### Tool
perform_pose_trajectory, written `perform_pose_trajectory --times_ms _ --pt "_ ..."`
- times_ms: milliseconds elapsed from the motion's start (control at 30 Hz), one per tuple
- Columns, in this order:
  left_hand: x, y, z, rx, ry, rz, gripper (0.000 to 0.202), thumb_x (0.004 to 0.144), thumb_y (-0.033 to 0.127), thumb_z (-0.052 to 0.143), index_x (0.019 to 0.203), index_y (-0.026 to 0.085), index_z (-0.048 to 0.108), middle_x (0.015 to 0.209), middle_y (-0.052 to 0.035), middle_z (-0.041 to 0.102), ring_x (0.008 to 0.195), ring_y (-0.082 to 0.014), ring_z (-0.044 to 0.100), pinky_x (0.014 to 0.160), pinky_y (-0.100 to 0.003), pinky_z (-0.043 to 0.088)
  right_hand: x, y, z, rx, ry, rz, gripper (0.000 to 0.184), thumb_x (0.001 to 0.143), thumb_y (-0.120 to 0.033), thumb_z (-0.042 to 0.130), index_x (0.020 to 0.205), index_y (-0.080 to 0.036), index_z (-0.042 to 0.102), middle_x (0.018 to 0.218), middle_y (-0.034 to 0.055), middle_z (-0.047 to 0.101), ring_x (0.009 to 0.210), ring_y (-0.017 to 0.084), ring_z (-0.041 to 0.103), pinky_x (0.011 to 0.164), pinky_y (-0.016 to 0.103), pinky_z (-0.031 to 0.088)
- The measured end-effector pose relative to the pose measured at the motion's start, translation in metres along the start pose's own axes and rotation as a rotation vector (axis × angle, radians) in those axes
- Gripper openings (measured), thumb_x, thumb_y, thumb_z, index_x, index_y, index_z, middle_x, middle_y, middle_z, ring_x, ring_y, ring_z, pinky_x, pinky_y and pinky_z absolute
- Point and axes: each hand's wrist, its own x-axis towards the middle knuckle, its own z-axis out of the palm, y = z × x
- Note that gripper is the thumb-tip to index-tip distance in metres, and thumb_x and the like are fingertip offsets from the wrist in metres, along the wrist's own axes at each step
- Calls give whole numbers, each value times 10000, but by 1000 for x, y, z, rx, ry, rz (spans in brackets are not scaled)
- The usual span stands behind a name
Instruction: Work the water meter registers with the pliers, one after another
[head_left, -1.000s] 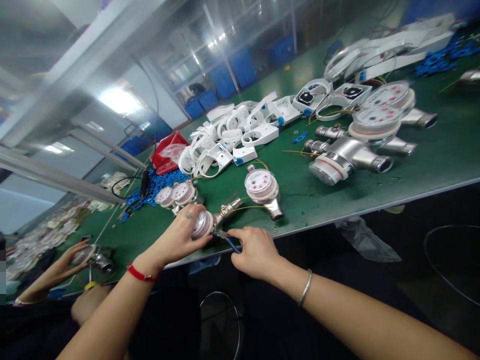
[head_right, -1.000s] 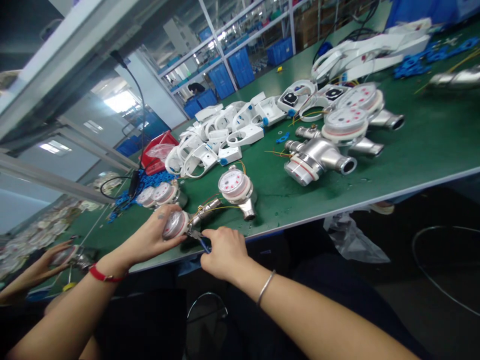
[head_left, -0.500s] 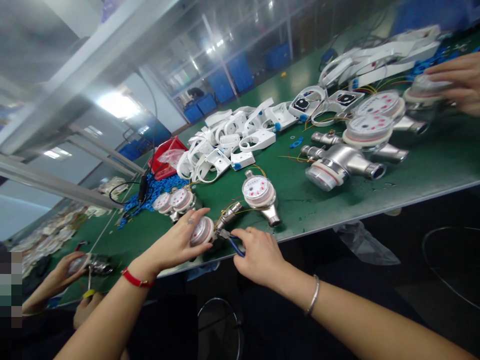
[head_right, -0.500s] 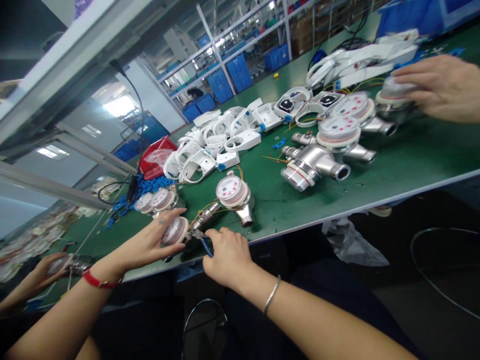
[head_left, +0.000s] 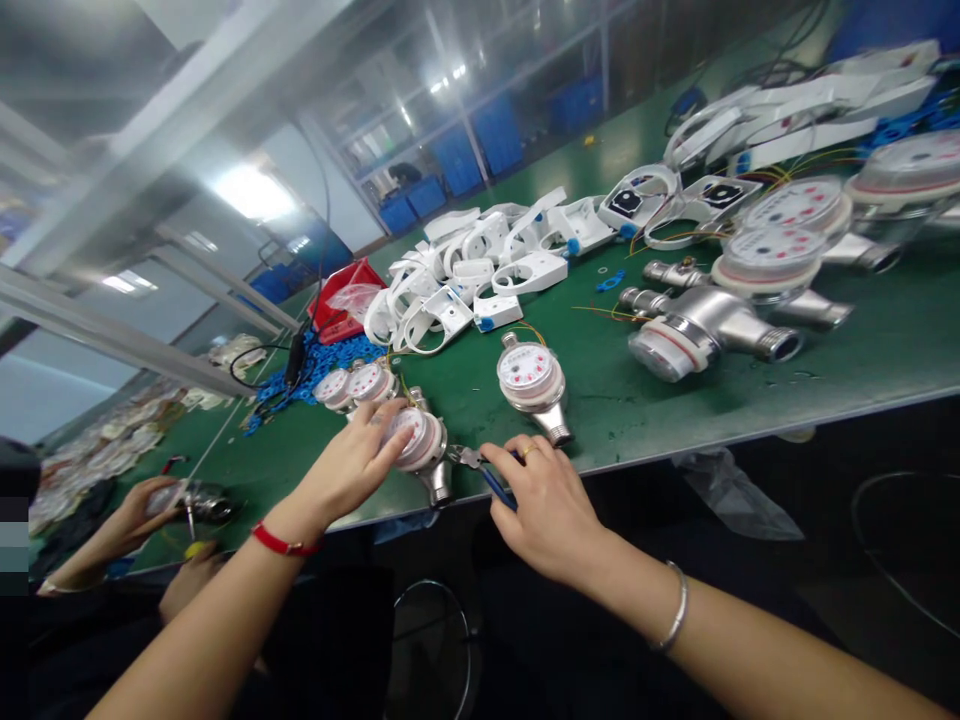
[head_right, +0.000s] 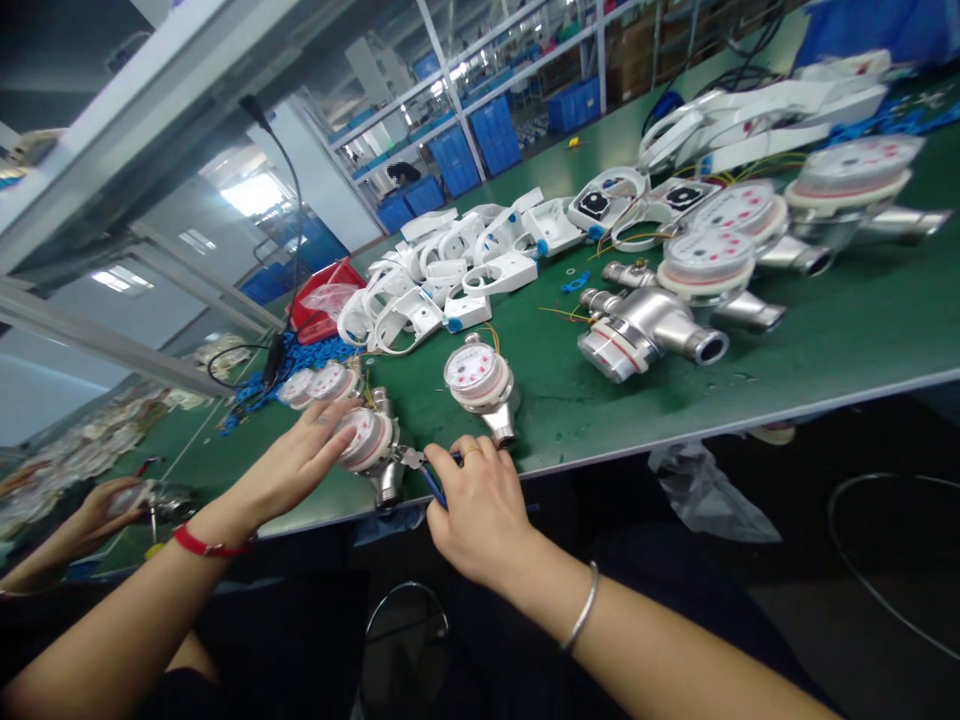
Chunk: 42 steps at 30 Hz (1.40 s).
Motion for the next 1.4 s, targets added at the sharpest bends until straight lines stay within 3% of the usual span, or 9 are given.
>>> perform_pose_trajectory --times_ms 100,200,333,467,833,1033,1200,1267,1400 --pt "1 -5 -7 105 -29 302 670 868 538 475 1400 194 258 1436 -145 267 1329 -319 256 1093 -504 253 -4 -3 -3 -98 -59 -30 437 760 -201 509 1195 -209 554 1039 103 539 951 263 485 818 396 412" --pt "5 -7 -5 111 -84 443 658 872 466 525 1409 220 234 1430 -145 270 1321 -299 276 1083 -467 297 -6 -6 -3 -107 -125 -18 447 765 -214 514 1212 -205 544 1008 102 562 923 259 523 768 368 441" --pt "13 -5 7 130 -6 472 600 886 415 519 1374 161 277 1273 -182 401 1193 -294 415 1002 -445 396 -4 -9 -5 -148 -108 12 550 778 -211 515 1322 -244 445 1028 100 573 911 261 552 733 361 456" --pt "16 -3 14 66 75 509 481 846 350 563 1251 167 380 1205 -165 433 1121 -285 458 953 -434 426 2 -10 -7 -177 -110 -16 535 781 -215 524 1311 -254 460 1008 93 570 888 262 556 701 355 460" --pt "11 -1 13 -8 62 467 407 857 316 547 1186 162 363 1156 -145 424 1069 -259 465 931 -403 424 5 -8 5 -150 -74 -50 558 775 -178 508 1324 -266 469 1021 100 558 929 250 527 713 326 454" --pt "6 -4 17 -57 79 415 398 878 302 514 1206 171 329 1181 -140 410 1110 -260 436 971 -422 388 10 -5 13 125 -72 102 555 709 -214 528 1249 -339 550 875 24 620 787 208 587 691 298 445" --pt "5 -2 17 -57 83 383 389 893 329 489 1209 170 327 1196 -143 404 1139 -269 417 987 -442 374 17 -1 11 465 -207 229 526 680 -202 541 1187 -325 608 822 -14 666 735 171 600 672 252 448" --pt "9 0 13 -50 46 374 406 889 342 493 1214 167 325 1198 -147 401 1138 -270 419 985 -442 379 16 -1 8 383 -189 215 522 694 -210 535 1200 -326 597 825 -3 656 748 182 598 681 267 450" --pt "20 2 3 25 -91 439 590 817 381 591 1277 156 299 1238 -161 371 1161 -287 407 996 -435 379 10 -2 0 -13 -60 80 547 738 -207 518 1274 -313 527 956 53 598 872 224 565 741 324 447"
